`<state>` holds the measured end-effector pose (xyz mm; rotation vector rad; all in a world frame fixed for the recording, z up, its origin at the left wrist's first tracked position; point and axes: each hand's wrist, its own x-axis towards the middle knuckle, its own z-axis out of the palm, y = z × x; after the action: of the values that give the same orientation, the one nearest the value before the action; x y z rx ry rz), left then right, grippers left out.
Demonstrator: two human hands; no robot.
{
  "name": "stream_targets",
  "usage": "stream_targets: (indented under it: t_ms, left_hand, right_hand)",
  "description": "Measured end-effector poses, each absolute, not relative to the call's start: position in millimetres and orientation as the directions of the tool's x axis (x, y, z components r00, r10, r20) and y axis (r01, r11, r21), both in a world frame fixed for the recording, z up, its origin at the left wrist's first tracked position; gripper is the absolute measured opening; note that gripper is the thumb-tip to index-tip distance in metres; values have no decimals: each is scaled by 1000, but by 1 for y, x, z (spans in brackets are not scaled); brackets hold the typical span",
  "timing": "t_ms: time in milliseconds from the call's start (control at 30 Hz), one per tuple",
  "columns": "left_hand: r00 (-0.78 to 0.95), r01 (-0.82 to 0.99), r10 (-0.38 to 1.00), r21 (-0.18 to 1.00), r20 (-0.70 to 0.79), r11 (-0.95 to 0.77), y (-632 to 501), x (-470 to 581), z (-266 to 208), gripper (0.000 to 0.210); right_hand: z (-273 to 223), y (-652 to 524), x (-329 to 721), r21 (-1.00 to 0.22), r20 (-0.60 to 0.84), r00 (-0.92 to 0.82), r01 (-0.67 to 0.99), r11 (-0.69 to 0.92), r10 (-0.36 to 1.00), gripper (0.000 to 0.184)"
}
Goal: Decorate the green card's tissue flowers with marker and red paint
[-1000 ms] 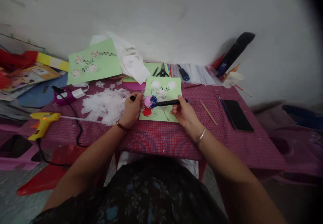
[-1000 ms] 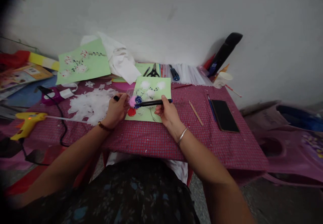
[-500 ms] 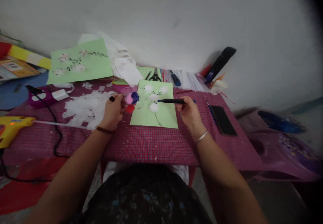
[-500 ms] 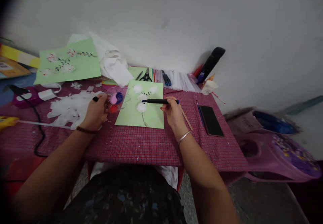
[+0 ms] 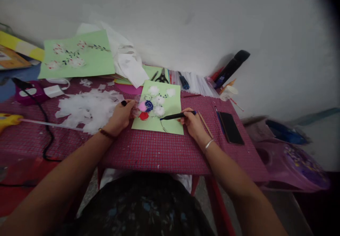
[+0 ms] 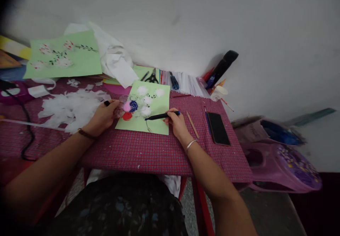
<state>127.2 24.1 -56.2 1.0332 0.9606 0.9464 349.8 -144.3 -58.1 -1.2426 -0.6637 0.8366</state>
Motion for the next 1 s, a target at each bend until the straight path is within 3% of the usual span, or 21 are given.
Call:
stream_targets:
  t_ms: [1000]
  left_hand:
    - [320,-148,922,950,-218,276,15,130,-44,12]
  right_hand:
    - [-65,-136,346,-989,33,555,-102,108,831,9]
